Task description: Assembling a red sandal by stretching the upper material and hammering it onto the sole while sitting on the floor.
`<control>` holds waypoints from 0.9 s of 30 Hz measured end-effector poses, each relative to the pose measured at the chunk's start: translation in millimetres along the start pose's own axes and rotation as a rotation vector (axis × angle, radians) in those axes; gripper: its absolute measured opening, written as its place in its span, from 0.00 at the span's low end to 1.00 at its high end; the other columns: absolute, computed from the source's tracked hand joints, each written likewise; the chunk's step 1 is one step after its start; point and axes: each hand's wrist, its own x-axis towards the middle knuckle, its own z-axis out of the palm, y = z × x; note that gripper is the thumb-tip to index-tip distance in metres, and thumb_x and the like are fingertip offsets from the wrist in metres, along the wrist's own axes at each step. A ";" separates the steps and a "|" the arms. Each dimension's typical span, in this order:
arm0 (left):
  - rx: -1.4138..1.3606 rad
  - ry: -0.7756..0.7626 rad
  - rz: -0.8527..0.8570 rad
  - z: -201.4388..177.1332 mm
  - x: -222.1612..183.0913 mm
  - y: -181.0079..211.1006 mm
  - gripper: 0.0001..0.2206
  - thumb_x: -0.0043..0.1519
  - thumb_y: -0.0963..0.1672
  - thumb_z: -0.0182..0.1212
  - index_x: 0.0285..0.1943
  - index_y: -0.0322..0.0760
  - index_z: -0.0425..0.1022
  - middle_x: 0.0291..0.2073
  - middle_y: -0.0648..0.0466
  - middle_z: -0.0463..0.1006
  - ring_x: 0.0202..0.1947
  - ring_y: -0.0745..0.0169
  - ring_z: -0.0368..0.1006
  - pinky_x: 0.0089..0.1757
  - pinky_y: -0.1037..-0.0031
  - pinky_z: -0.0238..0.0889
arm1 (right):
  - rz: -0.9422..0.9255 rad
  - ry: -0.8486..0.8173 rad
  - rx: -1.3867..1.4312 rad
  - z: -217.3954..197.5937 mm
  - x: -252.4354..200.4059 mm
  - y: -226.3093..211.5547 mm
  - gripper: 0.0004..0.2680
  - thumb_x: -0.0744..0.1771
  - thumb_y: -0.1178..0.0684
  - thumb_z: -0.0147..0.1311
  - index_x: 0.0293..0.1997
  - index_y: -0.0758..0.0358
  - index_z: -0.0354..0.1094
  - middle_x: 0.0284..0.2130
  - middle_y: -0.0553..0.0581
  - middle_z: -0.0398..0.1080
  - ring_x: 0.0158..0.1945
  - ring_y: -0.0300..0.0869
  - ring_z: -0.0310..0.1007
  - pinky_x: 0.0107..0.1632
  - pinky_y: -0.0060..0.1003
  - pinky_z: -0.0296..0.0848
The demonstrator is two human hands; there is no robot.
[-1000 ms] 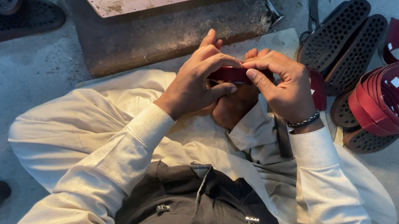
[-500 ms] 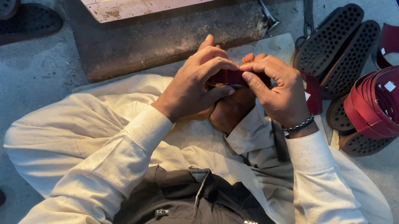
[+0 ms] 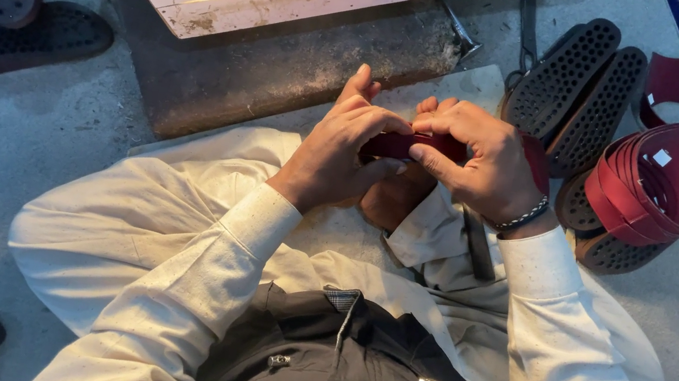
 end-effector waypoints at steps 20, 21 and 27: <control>0.109 0.085 -0.044 15.5 -55.3 30.6 0.21 0.56 0.50 0.72 0.57 0.48 0.77 0.51 0.61 0.77 0.49 0.61 0.77 0.47 0.71 0.72 | 0.729 0.389 0.135 15.9 -87.1 9.4 0.16 0.73 0.41 0.51 0.37 0.65 0.75 0.23 0.55 0.68 0.27 0.38 0.69 0.32 0.28 0.67; 0.110 0.075 -0.041 13.3 -61.6 46.4 0.21 0.56 0.50 0.72 0.57 0.48 0.77 0.51 0.61 0.77 0.49 0.61 0.77 0.47 0.71 0.72 | 0.732 0.397 0.141 27.8 -94.0 11.1 0.16 0.73 0.41 0.51 0.37 0.65 0.75 0.23 0.55 0.68 0.27 0.38 0.69 0.32 0.28 0.67; 0.047 0.149 -0.283 16.8 -123.1 95.1 0.20 0.53 0.40 0.74 0.55 0.33 0.76 0.44 0.49 0.77 0.41 0.49 0.78 0.41 0.68 0.74 | 0.942 0.265 0.863 86.9 -124.2 8.4 0.15 0.67 0.42 0.59 0.44 0.67 0.72 0.26 0.56 0.68 0.28 0.40 0.72 0.28 0.32 0.73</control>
